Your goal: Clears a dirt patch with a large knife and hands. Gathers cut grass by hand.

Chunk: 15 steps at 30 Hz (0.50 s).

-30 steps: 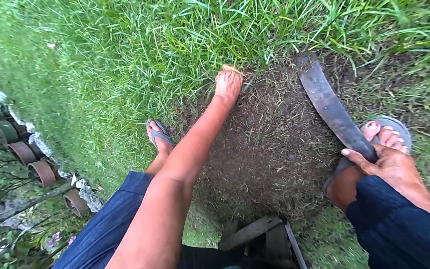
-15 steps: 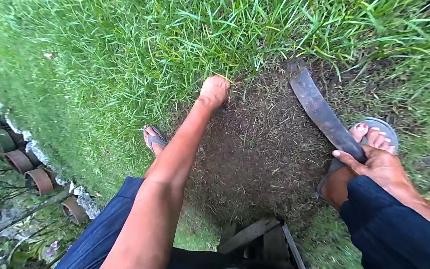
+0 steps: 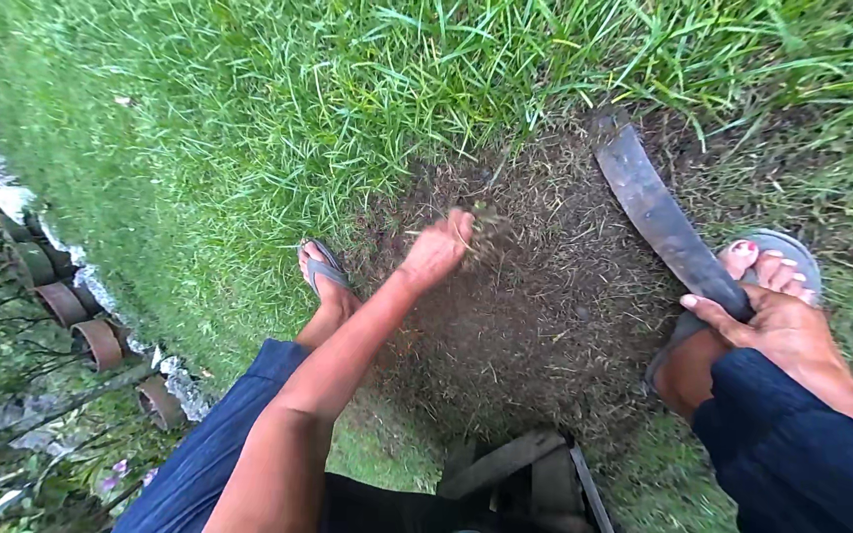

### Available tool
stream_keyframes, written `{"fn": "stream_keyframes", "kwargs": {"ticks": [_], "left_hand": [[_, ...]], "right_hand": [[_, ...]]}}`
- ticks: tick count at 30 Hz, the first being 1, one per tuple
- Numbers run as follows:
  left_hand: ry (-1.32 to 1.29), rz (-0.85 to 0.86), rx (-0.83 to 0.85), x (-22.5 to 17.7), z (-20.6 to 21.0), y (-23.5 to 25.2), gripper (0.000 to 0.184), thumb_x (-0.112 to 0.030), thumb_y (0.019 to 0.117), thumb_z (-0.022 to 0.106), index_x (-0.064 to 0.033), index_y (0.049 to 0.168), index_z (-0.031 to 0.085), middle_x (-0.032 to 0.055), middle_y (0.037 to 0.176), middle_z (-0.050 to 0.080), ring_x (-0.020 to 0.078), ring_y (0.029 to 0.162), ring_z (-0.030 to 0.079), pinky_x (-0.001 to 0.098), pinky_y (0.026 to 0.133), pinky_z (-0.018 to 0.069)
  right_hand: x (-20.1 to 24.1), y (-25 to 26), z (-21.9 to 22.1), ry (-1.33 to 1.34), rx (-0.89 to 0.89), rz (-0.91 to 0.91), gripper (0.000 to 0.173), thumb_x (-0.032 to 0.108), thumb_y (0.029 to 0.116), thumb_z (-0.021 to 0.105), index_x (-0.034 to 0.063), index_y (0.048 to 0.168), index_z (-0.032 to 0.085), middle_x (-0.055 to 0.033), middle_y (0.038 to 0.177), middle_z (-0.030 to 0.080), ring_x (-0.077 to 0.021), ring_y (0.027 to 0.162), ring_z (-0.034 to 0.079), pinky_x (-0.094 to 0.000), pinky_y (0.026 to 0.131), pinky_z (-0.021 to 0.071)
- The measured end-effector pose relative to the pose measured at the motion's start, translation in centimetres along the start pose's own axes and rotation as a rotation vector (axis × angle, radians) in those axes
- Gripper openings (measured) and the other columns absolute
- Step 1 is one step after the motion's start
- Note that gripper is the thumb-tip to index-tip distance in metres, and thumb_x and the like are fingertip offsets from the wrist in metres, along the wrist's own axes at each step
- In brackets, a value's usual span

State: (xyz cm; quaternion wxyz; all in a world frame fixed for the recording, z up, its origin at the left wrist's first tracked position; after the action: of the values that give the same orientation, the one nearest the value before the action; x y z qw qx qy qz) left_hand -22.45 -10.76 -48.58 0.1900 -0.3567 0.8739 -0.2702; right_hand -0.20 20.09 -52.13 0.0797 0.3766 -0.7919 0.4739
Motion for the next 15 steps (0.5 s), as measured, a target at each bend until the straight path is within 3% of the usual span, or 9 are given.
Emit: {"fn": "stream_keyframes", "kwargs": {"ticks": [2, 5, 11, 15], "left_hand": [[0.051, -0.155, 0.046, 3.1, -0.8, 1.6, 0.041, 0.004, 0.105, 0.042, 0.0135, 0.145, 0.043, 0.0352, 0.142, 0.052, 0.0516, 0.113, 0.065, 0.0578, 0.088, 0.0555], [0.089, -0.25, 0.034, 6.4, -1.7, 2.9, 0.043, 0.002, 0.1064, 0.038, 0.0143, 0.148, 0.039, 0.0364, 0.153, 0.042, 0.0523, 0.118, 0.063, 0.0587, 0.091, 0.0541], [0.12, -0.391, 0.061, 10.0, -2.2, 4.2, 0.045, -0.003, 0.1088, 0.036, 0.012, 0.151, 0.034, 0.0359, 0.152, 0.041, 0.0518, 0.115, 0.064, 0.0584, 0.092, 0.0536], [0.16, -0.423, 0.091, 10.2, -2.3, 4.8, 0.045, -0.002, 0.1082, 0.036, 0.0113, 0.152, 0.034, 0.034, 0.151, 0.043, 0.0504, 0.115, 0.064, 0.0573, 0.09, 0.0542]], "right_hand": [[-0.1, 0.1, 0.0, -0.014, -0.003, 0.001, 0.038, 0.031, 0.0967, 0.071, -0.0065, 0.101, 0.067, -0.03, 0.084, 0.065, -0.0477, 0.08, 0.064, -0.0712, 0.073, 0.0447], [-0.5, 0.2, 0.1, -0.022, -0.001, 0.012, 0.041, 0.034, 0.097, 0.069, -0.0066, 0.101, 0.066, -0.0302, 0.085, 0.064, -0.0478, 0.081, 0.063, -0.0707, 0.073, 0.0445], [-0.8, 0.2, 0.1, -0.025, -0.002, 0.024, 0.041, 0.037, 0.0965, 0.069, -0.0043, 0.101, 0.066, -0.028, 0.084, 0.064, -0.0451, 0.079, 0.063, -0.0685, 0.071, 0.0449], [-0.9, 0.4, 0.2, -0.032, -0.005, 0.009, 0.045, 0.04, 0.0967, 0.068, -0.0051, 0.101, 0.066, -0.0278, 0.083, 0.063, -0.0441, 0.079, 0.063, -0.0675, 0.072, 0.0447]]}}
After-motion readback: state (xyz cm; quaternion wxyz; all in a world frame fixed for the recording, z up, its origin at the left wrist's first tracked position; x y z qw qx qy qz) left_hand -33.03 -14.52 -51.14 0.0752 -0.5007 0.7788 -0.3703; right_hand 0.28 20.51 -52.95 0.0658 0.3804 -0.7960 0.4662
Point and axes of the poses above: each hand's wrist, its own y-axis towards the middle knuckle, its own z-axis out of the palm, x = y × z, the point moved 9 cm from there along y, towards the middle knuckle
